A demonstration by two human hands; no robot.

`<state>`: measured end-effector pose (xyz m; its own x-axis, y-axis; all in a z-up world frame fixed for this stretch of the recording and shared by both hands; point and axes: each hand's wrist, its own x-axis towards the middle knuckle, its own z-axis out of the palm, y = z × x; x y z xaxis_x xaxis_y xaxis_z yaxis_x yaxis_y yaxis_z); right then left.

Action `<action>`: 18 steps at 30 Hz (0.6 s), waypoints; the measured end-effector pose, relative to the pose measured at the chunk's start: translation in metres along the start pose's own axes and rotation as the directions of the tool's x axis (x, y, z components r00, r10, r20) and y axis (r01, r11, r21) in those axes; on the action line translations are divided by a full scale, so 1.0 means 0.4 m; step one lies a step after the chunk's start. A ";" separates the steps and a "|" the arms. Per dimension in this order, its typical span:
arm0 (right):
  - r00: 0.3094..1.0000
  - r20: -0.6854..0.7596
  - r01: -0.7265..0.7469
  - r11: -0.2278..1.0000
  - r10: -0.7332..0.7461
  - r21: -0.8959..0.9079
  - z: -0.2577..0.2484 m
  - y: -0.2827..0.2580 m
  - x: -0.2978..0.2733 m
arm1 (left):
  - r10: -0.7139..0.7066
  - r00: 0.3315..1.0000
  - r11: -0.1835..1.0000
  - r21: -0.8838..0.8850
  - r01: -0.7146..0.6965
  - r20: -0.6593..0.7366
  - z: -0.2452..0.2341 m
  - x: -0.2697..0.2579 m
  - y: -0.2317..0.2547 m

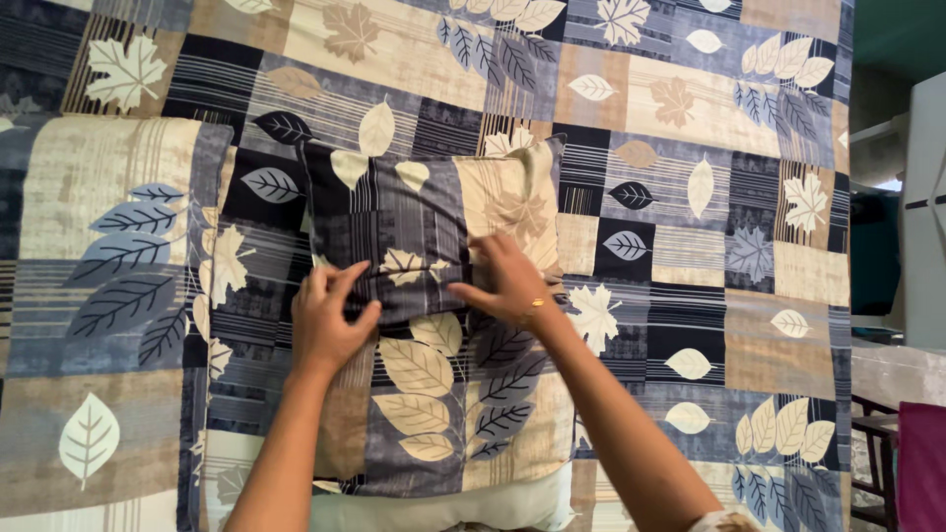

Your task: The person inserts a white pillow insert into a patterned pillowcase on a bed, then smooths and adjusts the finished pillow. The person also briefly handles a second decorative pillow.

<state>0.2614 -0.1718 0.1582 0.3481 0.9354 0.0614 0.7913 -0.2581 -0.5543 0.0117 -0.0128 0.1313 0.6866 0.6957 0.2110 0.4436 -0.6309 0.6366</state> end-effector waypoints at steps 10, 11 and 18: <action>0.857 0.416 -0.310 0.949 0.305 -0.056 0.168 -0.067 0.054 | -0.053 0.998 0.994 0.100 0.049 0.045 0.096 -0.061 -0.055; 0.850 0.470 -0.271 0.963 0.238 0.003 0.169 -0.052 0.058 | -0.055 0.996 0.996 0.069 0.051 0.065 0.090 -0.077 -0.069; 0.772 -0.419 -0.463 0.874 0.479 0.146 0.110 0.260 -0.054 | -0.538 0.830 0.819 -0.324 0.474 -0.146 0.132 -0.077 -0.197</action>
<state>0.3140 -0.2080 0.0627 0.8578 0.4974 0.1295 0.4571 -0.6232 -0.6346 -0.0141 -0.0028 0.0355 0.2475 0.9671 -0.0589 0.5019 -0.0759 0.8616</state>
